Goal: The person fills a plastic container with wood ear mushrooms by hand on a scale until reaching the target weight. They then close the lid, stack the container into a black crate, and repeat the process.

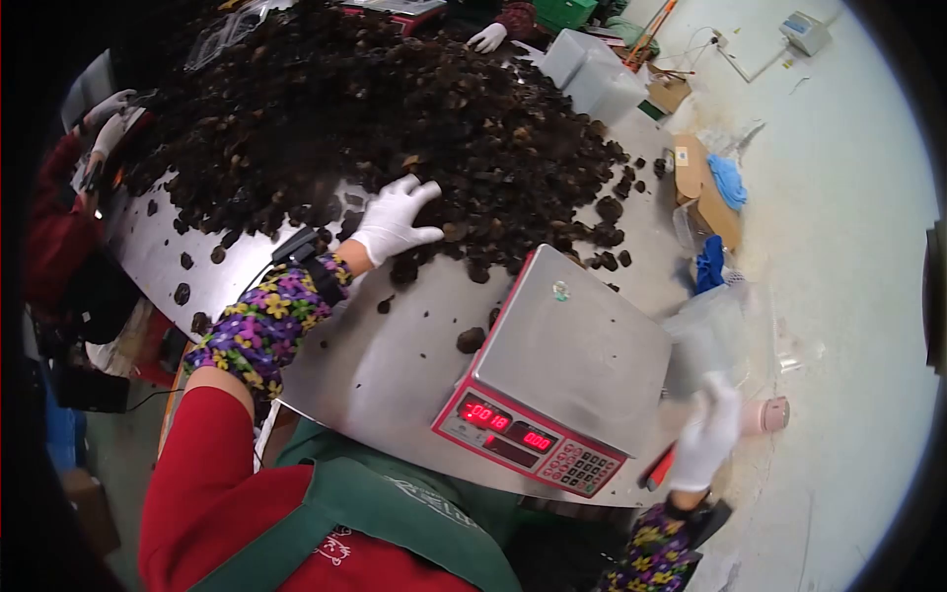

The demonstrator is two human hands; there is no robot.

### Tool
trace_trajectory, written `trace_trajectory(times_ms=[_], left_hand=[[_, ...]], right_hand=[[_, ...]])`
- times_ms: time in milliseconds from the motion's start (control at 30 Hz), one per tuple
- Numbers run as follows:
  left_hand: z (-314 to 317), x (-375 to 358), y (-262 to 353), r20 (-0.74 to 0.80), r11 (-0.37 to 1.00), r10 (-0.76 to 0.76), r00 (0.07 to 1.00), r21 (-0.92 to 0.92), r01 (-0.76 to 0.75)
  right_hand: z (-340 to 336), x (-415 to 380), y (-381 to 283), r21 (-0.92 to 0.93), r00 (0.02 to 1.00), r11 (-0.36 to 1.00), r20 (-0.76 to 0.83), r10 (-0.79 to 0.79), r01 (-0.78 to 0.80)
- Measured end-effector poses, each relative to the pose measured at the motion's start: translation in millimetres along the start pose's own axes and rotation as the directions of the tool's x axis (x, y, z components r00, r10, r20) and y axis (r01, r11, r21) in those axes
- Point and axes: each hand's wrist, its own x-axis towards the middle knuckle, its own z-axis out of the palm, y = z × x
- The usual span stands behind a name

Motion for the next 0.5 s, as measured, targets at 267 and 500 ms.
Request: trace_trajectory(times_ms=[267, 500], left_hand=[[-25.9, -79.5, 36.9, 0.091, 0.957, 0.248, 0.965, -0.177, -0.229], [-46.0, -112.9, -4.3, -0.042, 0.776, -0.338, 0.94, -0.577, 0.253]], right_hand=[[44.0, -87.2, -88.9, -0.02, 0.924, 0.981, 0.342, -0.174, 0.192], [33.7, -103.8, -114.3, -0.022, 0.994, 0.994, 0.026, 0.107, -0.106]])
